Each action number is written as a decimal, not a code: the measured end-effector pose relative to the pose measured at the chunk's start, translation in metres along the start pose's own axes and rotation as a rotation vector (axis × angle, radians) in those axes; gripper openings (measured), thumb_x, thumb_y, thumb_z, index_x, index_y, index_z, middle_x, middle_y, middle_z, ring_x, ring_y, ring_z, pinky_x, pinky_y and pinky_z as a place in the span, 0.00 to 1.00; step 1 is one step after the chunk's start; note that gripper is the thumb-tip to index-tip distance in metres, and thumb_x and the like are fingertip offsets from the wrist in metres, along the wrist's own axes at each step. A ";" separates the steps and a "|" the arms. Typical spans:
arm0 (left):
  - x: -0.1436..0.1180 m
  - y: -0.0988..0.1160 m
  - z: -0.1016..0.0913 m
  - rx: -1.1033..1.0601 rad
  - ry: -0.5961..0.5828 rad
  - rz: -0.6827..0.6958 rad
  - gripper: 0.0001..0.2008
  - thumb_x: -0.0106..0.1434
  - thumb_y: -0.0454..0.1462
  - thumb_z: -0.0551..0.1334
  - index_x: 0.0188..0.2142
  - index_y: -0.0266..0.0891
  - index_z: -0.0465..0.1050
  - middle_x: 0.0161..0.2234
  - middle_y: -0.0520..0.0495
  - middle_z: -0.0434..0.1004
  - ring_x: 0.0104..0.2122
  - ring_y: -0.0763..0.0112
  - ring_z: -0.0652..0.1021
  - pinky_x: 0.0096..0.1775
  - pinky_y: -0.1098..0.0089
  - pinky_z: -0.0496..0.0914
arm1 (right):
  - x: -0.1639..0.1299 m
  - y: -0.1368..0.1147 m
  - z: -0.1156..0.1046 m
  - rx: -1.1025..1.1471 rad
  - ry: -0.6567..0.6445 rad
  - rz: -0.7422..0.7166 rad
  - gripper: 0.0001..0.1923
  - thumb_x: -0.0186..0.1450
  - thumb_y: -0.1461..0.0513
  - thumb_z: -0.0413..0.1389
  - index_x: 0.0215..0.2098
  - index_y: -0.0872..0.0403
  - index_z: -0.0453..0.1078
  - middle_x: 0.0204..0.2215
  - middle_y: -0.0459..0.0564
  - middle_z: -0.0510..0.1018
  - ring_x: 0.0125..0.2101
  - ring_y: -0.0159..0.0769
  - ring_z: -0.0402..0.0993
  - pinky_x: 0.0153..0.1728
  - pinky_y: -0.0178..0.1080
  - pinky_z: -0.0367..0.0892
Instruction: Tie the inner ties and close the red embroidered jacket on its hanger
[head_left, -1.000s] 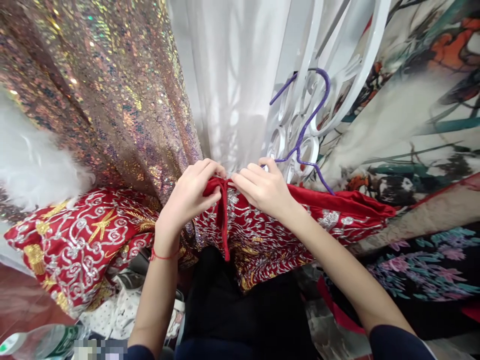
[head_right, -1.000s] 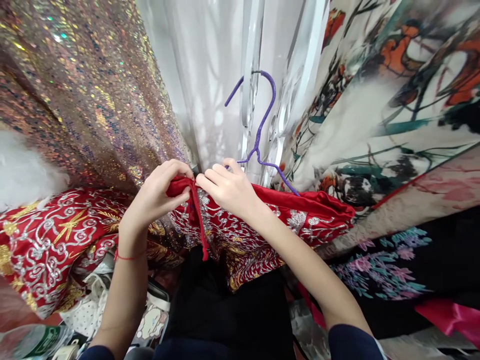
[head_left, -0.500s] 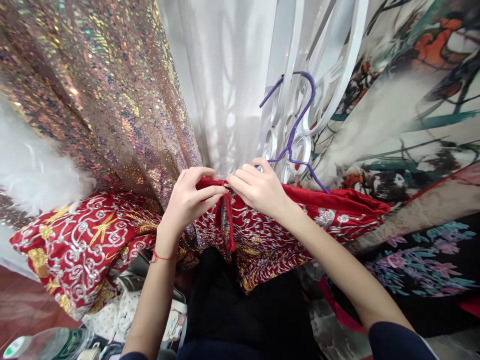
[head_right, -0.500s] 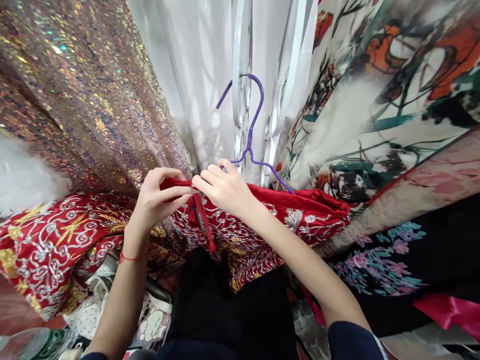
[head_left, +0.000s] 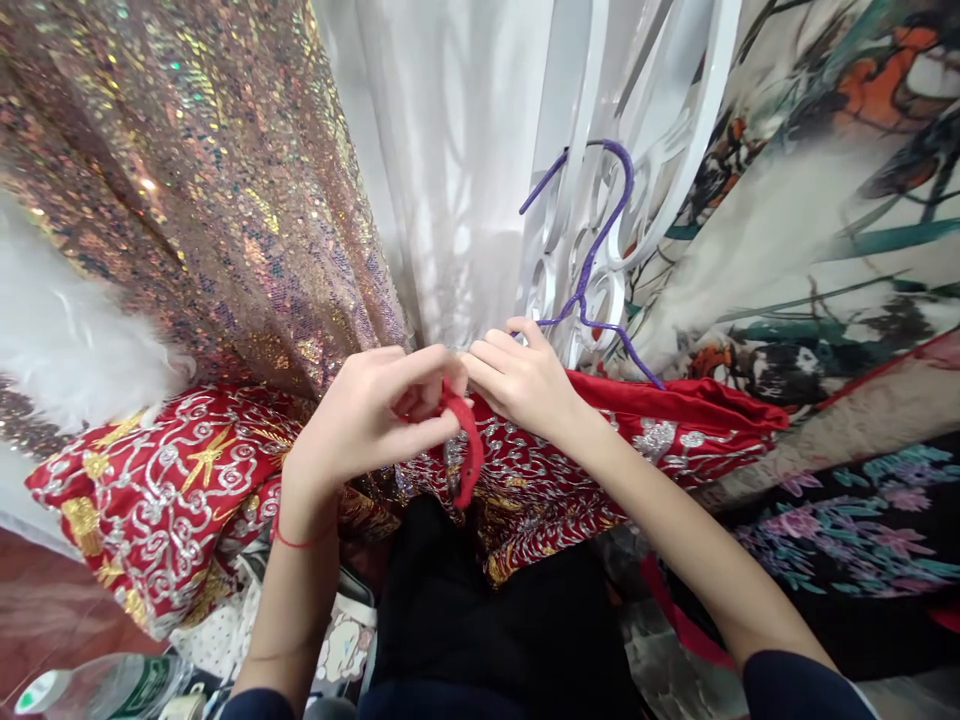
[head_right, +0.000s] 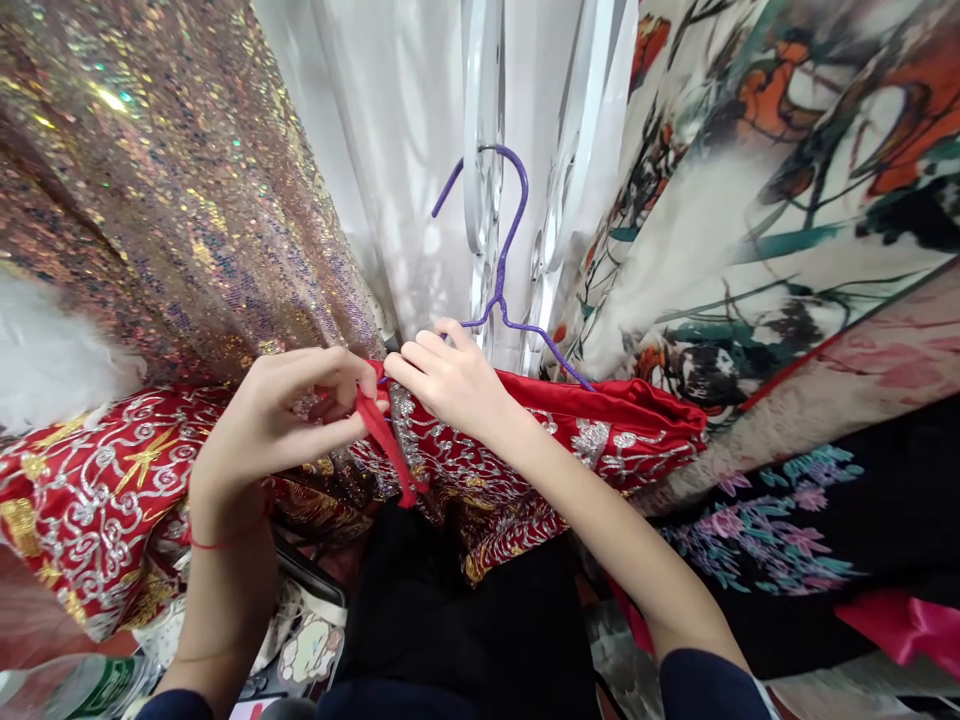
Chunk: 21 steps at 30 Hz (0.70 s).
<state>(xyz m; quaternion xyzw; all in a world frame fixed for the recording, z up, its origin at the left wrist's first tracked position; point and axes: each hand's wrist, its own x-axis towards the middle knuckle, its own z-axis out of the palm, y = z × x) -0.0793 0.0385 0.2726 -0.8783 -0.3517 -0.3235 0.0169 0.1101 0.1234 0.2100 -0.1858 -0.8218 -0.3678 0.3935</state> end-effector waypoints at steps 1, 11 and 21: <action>0.004 0.003 -0.003 -0.117 -0.045 -0.060 0.01 0.63 0.35 0.62 0.35 0.40 0.70 0.19 0.59 0.66 0.19 0.79 0.66 0.26 0.74 0.64 | -0.001 0.000 0.001 0.008 0.006 0.000 0.16 0.75 0.67 0.44 0.34 0.53 0.70 0.24 0.43 0.69 0.30 0.34 0.58 0.46 0.39 0.53; 0.030 -0.062 0.025 -0.636 0.053 -0.323 0.15 0.69 0.50 0.58 0.40 0.40 0.68 0.34 0.48 0.77 0.36 0.70 0.80 0.41 0.68 0.75 | -0.002 0.000 0.000 0.030 -0.003 0.005 0.13 0.74 0.68 0.47 0.35 0.54 0.71 0.25 0.44 0.73 0.32 0.34 0.61 0.46 0.41 0.54; 0.022 -0.063 0.040 -0.461 -0.123 -0.325 0.29 0.71 0.58 0.48 0.25 0.39 0.63 0.22 0.52 0.66 0.25 0.75 0.68 0.30 0.70 0.68 | -0.004 -0.006 0.001 -0.004 -0.020 0.029 0.12 0.75 0.64 0.48 0.36 0.52 0.71 0.27 0.45 0.74 0.34 0.35 0.63 0.51 0.41 0.57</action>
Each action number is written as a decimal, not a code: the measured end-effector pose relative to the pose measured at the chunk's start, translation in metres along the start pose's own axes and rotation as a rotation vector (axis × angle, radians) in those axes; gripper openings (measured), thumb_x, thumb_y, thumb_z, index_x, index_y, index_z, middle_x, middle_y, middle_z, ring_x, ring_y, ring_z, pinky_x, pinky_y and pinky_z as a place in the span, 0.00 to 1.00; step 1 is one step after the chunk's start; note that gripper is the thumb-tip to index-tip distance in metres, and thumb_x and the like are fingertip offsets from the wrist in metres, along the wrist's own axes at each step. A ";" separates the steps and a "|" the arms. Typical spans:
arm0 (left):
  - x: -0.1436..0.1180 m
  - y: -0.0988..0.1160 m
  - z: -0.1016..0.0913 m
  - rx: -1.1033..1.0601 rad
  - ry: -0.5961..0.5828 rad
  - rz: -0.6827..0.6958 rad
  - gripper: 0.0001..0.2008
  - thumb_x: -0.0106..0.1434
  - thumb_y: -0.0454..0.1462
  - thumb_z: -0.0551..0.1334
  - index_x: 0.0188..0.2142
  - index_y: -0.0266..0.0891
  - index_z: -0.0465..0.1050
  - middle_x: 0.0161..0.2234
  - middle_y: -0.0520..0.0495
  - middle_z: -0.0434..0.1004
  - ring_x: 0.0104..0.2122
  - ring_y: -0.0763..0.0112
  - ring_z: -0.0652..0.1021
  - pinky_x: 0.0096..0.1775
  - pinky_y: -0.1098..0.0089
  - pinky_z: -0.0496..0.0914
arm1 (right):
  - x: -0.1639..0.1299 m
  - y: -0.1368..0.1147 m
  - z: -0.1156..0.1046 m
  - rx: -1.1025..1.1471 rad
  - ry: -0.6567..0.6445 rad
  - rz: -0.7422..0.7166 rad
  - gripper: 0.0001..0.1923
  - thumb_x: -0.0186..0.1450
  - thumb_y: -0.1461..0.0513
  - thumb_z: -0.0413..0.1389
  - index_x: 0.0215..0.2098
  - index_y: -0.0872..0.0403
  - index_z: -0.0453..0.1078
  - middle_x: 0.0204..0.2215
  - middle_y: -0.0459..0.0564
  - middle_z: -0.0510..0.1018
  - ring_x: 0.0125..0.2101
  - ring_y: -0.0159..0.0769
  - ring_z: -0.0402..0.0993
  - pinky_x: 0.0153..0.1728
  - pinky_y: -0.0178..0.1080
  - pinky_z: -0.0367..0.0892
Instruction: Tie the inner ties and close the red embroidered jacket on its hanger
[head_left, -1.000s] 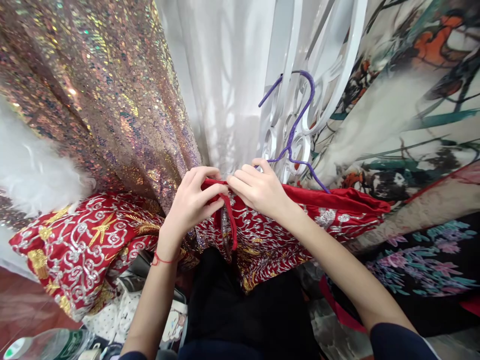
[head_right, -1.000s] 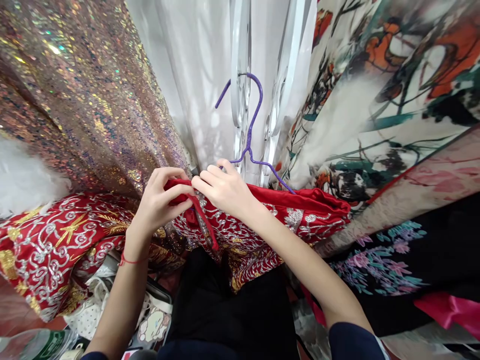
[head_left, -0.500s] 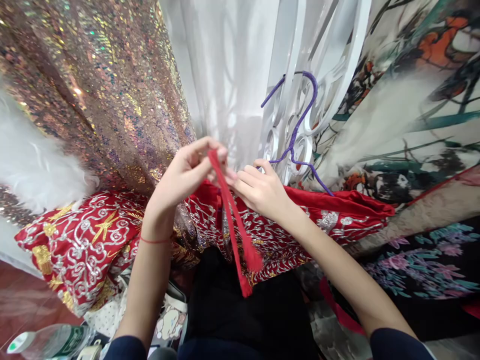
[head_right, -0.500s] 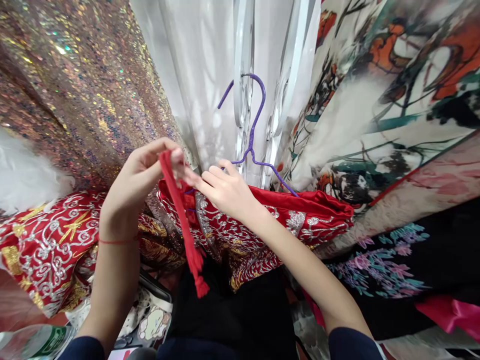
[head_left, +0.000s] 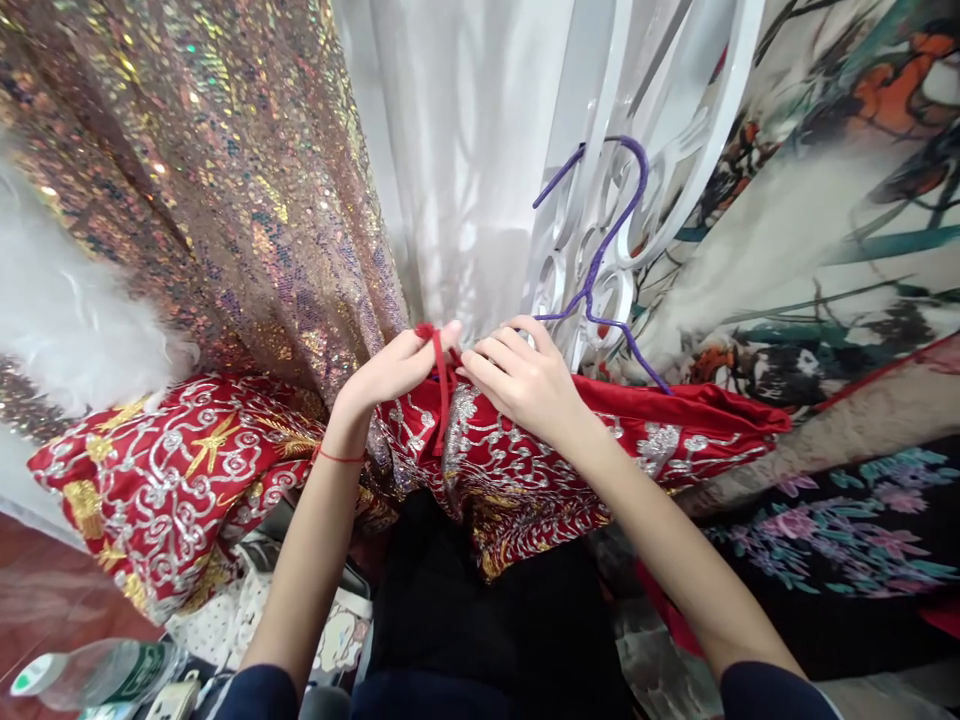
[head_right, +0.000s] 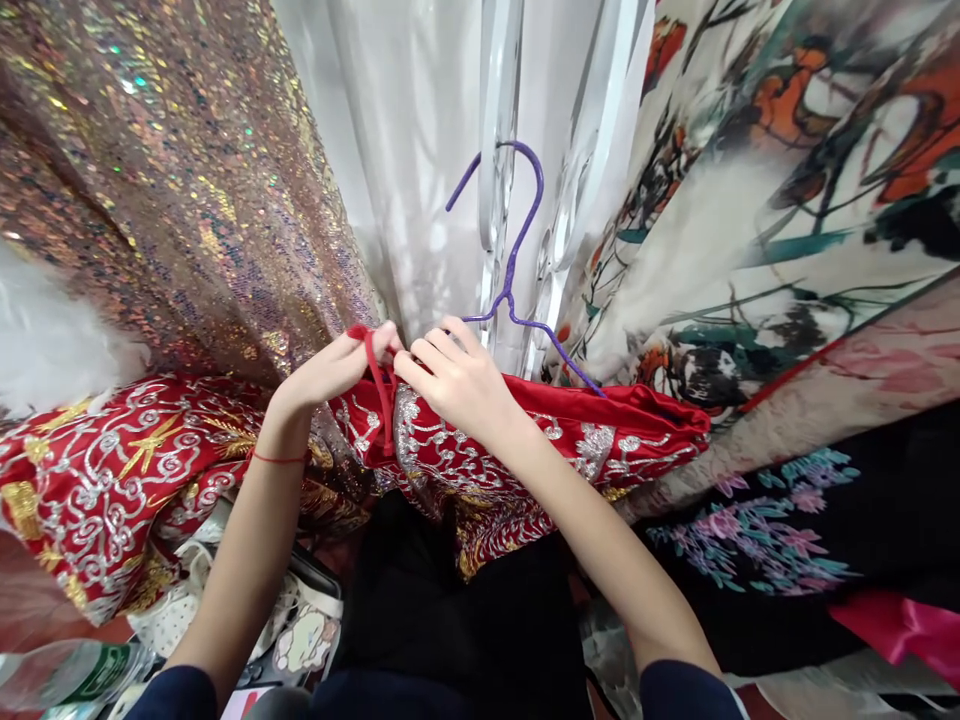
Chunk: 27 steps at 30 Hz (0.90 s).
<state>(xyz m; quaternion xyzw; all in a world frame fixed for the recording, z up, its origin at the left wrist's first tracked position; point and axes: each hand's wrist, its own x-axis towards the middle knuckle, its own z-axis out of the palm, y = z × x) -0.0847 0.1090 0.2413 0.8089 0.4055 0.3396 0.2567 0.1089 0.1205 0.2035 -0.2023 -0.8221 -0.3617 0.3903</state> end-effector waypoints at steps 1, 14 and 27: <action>0.002 0.000 0.000 -0.011 0.004 -0.013 0.30 0.72 0.57 0.44 0.25 0.39 0.65 0.22 0.51 0.68 0.25 0.73 0.70 0.30 0.70 0.69 | 0.000 -0.002 0.001 -0.001 0.015 0.015 0.12 0.74 0.65 0.49 0.36 0.52 0.72 0.28 0.45 0.75 0.34 0.35 0.63 0.52 0.41 0.57; 0.079 -0.005 -0.035 0.122 0.201 -0.408 0.25 0.70 0.54 0.54 0.44 0.33 0.72 0.21 0.51 0.68 0.24 0.72 0.72 0.29 0.68 0.66 | 0.003 -0.005 0.002 0.076 0.092 0.051 0.09 0.73 0.67 0.51 0.37 0.53 0.71 0.25 0.43 0.75 0.29 0.32 0.62 0.47 0.39 0.57; -0.041 0.029 -0.041 0.346 -0.129 0.042 0.17 0.62 0.48 0.65 0.45 0.41 0.79 0.45 0.43 0.81 0.44 0.64 0.80 0.48 0.64 0.74 | 0.000 -0.004 0.004 0.108 0.021 0.083 0.12 0.74 0.66 0.48 0.37 0.52 0.72 0.27 0.43 0.76 0.31 0.33 0.63 0.49 0.40 0.56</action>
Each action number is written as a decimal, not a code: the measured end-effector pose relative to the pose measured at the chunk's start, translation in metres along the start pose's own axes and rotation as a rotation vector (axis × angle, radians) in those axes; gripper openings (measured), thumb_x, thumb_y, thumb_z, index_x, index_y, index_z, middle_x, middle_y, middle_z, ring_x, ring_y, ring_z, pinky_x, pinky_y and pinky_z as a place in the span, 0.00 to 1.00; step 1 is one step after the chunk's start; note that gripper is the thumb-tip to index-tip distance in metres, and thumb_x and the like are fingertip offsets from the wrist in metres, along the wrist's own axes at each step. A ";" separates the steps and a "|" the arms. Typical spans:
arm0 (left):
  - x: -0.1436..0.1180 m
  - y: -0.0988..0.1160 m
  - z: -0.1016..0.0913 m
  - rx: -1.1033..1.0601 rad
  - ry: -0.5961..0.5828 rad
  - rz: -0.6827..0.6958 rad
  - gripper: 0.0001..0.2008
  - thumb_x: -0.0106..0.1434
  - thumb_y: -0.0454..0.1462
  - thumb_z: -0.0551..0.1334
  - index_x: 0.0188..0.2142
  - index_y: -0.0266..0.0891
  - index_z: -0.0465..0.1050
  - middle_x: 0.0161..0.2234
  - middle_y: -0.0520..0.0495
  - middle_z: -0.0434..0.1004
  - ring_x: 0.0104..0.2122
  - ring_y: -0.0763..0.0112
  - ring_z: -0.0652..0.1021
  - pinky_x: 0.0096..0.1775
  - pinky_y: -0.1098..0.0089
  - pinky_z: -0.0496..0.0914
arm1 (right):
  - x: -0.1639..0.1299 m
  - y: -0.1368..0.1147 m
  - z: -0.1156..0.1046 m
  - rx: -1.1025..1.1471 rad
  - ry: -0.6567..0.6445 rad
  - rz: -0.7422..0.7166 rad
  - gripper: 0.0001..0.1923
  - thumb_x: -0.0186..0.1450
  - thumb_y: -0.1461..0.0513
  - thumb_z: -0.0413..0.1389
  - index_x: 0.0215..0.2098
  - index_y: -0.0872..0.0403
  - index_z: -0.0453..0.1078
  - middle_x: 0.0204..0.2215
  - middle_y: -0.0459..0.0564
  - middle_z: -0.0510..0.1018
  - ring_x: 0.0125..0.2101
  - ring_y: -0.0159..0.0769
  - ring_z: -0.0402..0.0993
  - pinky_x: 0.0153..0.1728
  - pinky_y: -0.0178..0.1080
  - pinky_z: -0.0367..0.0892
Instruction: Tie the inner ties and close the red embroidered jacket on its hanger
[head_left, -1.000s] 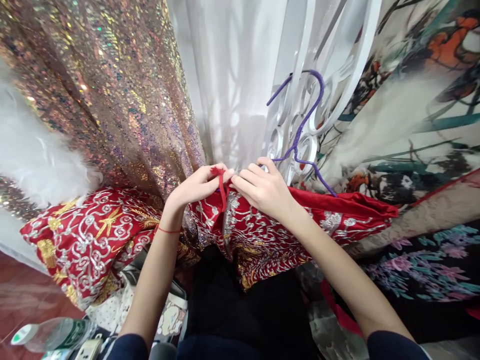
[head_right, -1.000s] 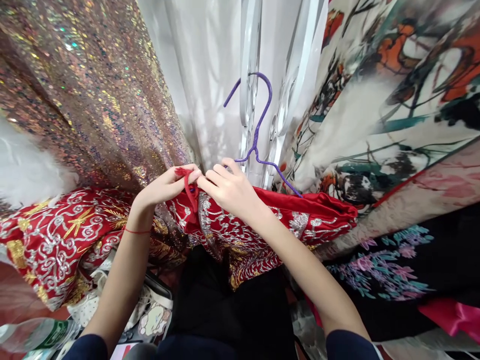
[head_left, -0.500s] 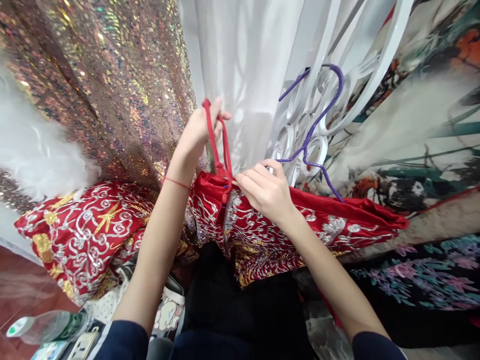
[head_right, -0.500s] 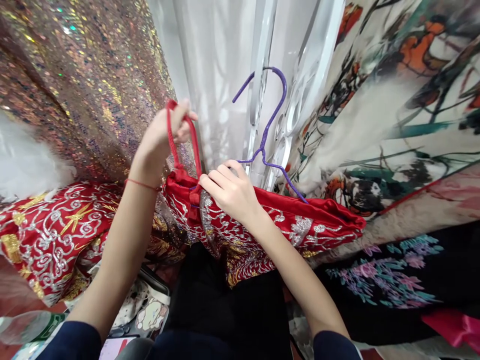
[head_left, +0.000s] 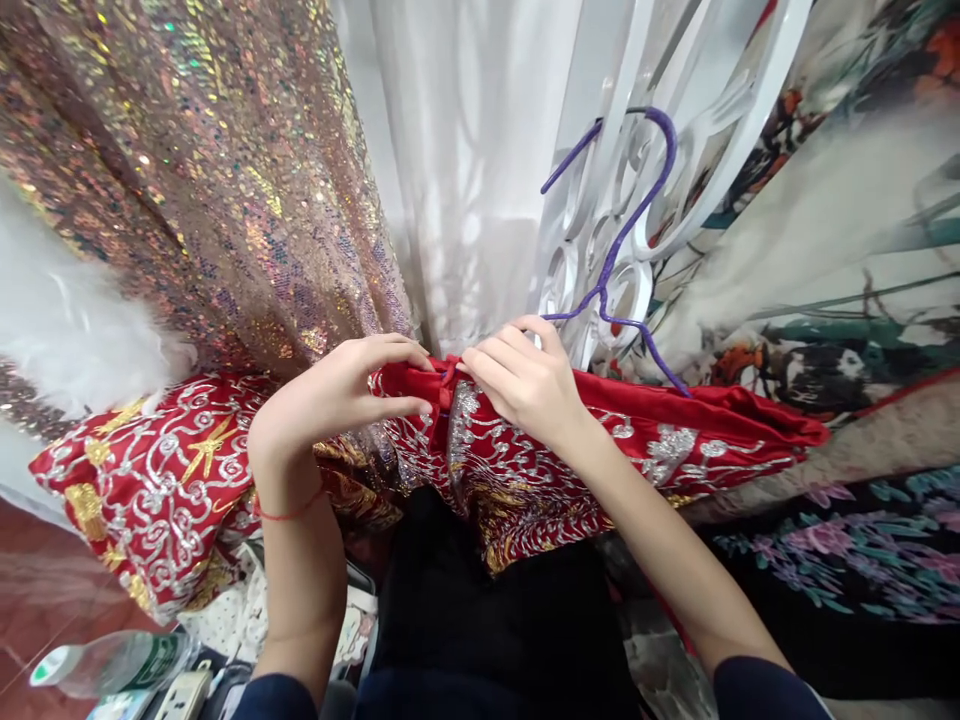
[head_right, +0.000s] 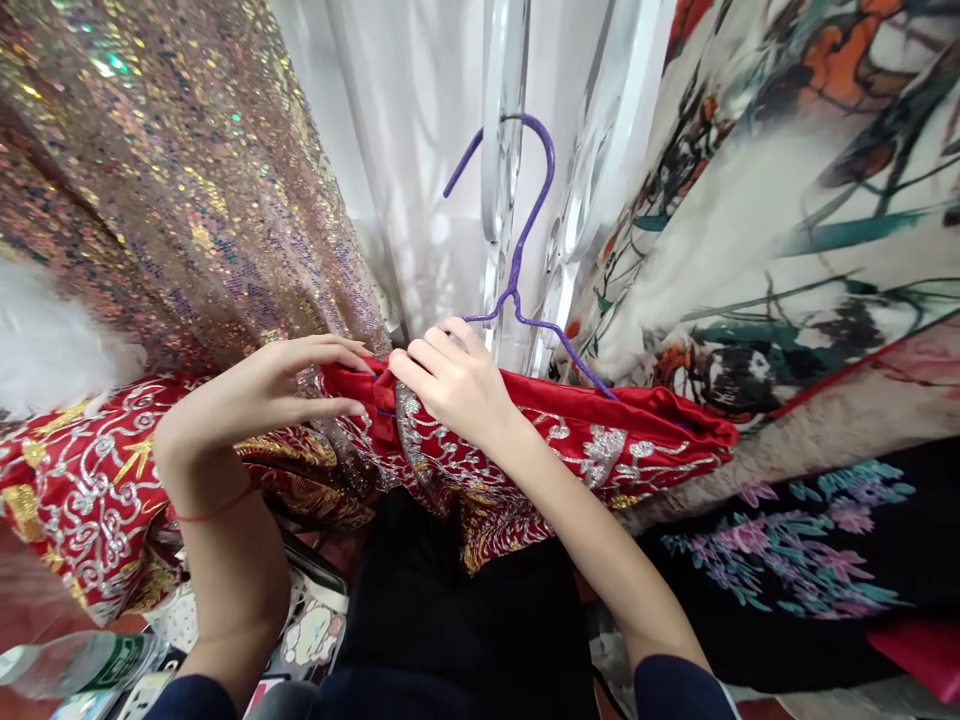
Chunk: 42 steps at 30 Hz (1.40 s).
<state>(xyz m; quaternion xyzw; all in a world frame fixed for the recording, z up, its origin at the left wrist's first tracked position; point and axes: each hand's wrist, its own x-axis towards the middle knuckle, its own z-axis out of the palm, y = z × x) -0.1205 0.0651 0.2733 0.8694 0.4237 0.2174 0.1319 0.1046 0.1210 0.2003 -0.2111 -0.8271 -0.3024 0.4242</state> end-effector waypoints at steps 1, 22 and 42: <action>0.000 -0.005 0.002 0.012 0.007 0.029 0.16 0.62 0.47 0.66 0.45 0.41 0.79 0.47 0.42 0.80 0.46 0.63 0.80 0.51 0.63 0.73 | 0.000 0.000 -0.001 0.003 -0.014 0.007 0.12 0.74 0.66 0.48 0.37 0.52 0.72 0.27 0.43 0.76 0.31 0.33 0.63 0.49 0.40 0.56; 0.031 -0.038 0.091 0.458 0.615 0.052 0.16 0.75 0.43 0.47 0.40 0.38 0.69 0.29 0.46 0.78 0.25 0.70 0.74 0.32 0.69 0.65 | 0.009 0.005 0.014 -0.033 0.024 0.012 0.14 0.75 0.67 0.46 0.39 0.52 0.73 0.24 0.43 0.76 0.28 0.32 0.65 0.41 0.40 0.59; 0.044 -0.045 0.083 0.354 0.470 0.125 0.27 0.70 0.58 0.50 0.35 0.43 0.78 0.15 0.55 0.65 0.18 0.74 0.65 0.25 0.71 0.55 | -0.058 -0.079 0.008 0.253 0.495 0.404 0.11 0.67 0.68 0.52 0.44 0.52 0.71 0.29 0.49 0.78 0.31 0.39 0.75 0.34 0.42 0.70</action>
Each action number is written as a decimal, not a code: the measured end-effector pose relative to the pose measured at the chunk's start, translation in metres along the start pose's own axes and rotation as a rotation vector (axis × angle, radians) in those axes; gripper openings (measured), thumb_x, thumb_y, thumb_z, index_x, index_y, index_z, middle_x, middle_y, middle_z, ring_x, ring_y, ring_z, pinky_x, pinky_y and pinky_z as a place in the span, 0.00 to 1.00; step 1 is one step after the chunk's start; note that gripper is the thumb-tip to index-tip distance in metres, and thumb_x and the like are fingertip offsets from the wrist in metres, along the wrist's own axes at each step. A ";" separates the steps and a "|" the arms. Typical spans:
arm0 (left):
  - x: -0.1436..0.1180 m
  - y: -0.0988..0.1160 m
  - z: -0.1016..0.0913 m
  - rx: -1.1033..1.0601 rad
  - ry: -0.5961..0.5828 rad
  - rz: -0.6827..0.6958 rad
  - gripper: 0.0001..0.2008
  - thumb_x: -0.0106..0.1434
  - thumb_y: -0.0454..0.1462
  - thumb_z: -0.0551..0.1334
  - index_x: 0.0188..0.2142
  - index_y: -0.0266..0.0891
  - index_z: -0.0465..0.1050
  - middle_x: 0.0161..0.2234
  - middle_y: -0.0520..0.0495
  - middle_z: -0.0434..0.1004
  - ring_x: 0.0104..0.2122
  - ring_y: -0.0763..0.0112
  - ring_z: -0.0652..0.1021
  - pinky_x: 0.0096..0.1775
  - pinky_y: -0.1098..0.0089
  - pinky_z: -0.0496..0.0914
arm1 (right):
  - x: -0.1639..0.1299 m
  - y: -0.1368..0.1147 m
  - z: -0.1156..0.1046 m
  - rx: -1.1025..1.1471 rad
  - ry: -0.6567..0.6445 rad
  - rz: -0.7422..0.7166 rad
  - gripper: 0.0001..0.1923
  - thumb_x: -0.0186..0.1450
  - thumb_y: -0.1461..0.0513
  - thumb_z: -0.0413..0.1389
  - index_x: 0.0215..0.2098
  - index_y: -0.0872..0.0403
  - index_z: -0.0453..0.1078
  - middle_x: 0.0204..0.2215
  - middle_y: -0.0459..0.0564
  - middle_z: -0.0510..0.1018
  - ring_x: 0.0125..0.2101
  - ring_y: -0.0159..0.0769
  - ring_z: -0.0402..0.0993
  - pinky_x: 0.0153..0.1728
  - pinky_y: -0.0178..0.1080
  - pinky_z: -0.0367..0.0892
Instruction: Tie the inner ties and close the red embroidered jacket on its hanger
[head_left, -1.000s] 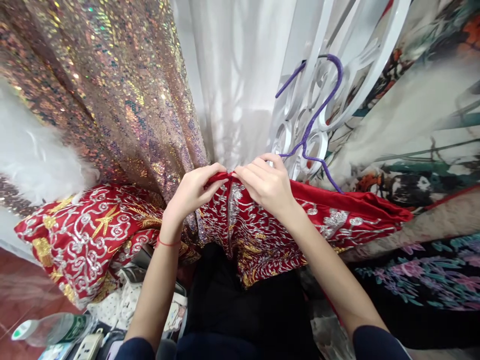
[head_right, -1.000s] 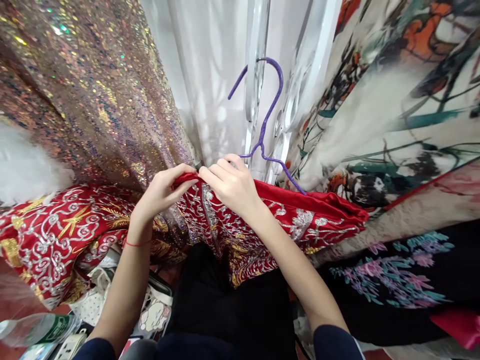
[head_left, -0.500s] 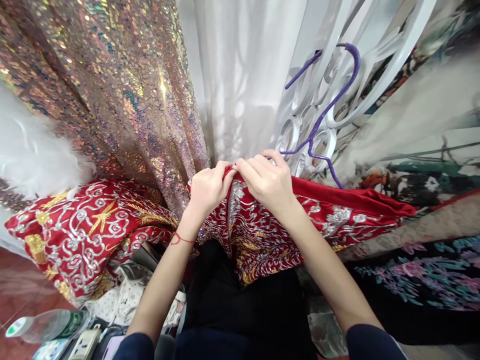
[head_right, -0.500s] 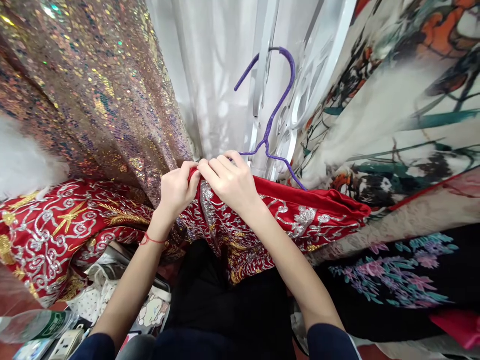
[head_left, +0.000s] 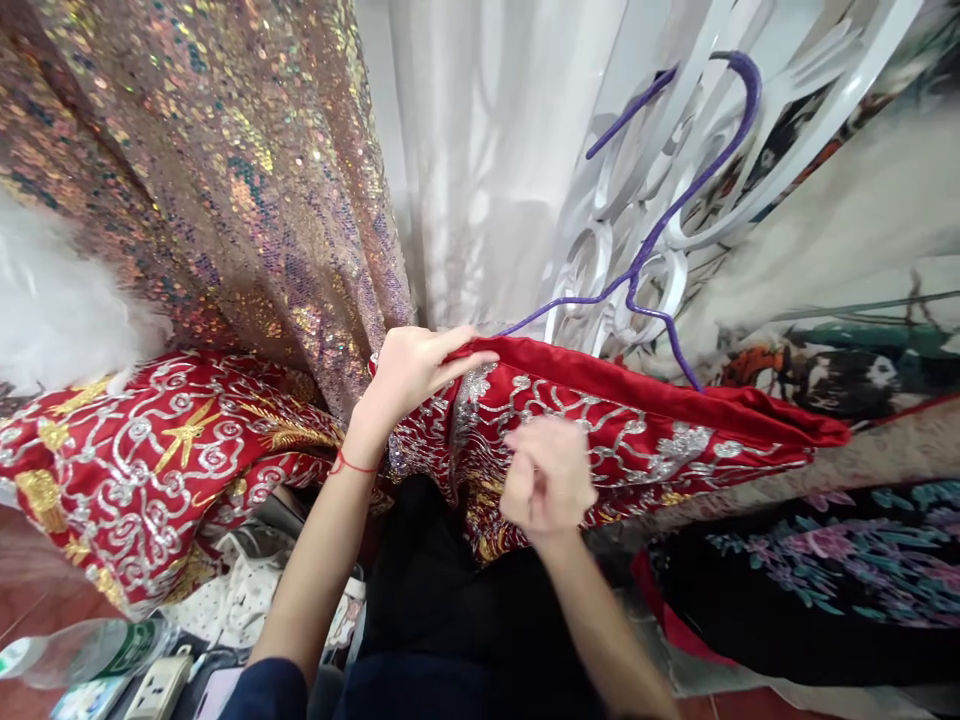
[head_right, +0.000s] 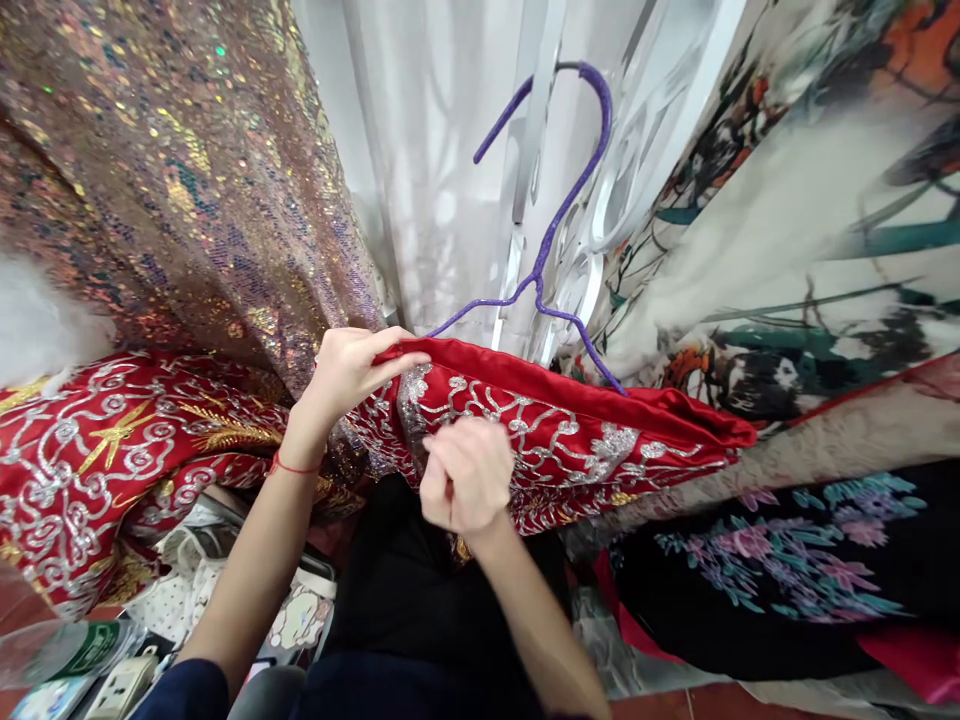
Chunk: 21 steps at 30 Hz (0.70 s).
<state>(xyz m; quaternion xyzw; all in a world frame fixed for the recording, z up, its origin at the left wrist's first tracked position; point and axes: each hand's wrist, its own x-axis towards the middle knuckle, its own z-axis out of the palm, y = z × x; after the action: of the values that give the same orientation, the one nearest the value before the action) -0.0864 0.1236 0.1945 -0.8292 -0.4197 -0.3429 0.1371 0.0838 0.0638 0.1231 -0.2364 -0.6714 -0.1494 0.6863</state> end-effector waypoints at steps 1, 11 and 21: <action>0.000 0.001 0.001 0.004 0.006 0.000 0.27 0.70 0.58 0.50 0.34 0.43 0.78 0.15 0.55 0.63 0.17 0.74 0.65 0.25 0.71 0.54 | -0.023 -0.010 0.003 0.029 -0.058 0.158 0.09 0.66 0.68 0.51 0.41 0.52 0.71 0.26 0.48 0.77 0.28 0.37 0.74 0.31 0.40 0.69; -0.005 0.007 0.004 -0.038 0.012 -0.036 0.28 0.70 0.58 0.49 0.33 0.42 0.76 0.15 0.54 0.62 0.19 0.73 0.65 0.25 0.70 0.53 | -0.113 -0.026 0.056 0.016 -0.345 1.139 0.09 0.65 0.55 0.55 0.33 0.52 0.69 0.29 0.52 0.77 0.28 0.38 0.73 0.32 0.39 0.67; -0.008 0.008 0.002 -0.024 0.012 -0.024 0.25 0.71 0.56 0.50 0.37 0.42 0.77 0.16 0.55 0.62 0.18 0.74 0.65 0.26 0.69 0.54 | -0.111 -0.030 0.058 0.569 -0.249 1.523 0.14 0.60 0.51 0.55 0.26 0.51 0.62 0.22 0.45 0.74 0.23 0.33 0.73 0.26 0.35 0.68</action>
<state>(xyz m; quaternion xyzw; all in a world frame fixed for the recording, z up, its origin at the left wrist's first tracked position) -0.0825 0.1150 0.1879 -0.8235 -0.4249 -0.3543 0.1254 0.0128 0.0562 0.0161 -0.4591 -0.4105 0.5602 0.5540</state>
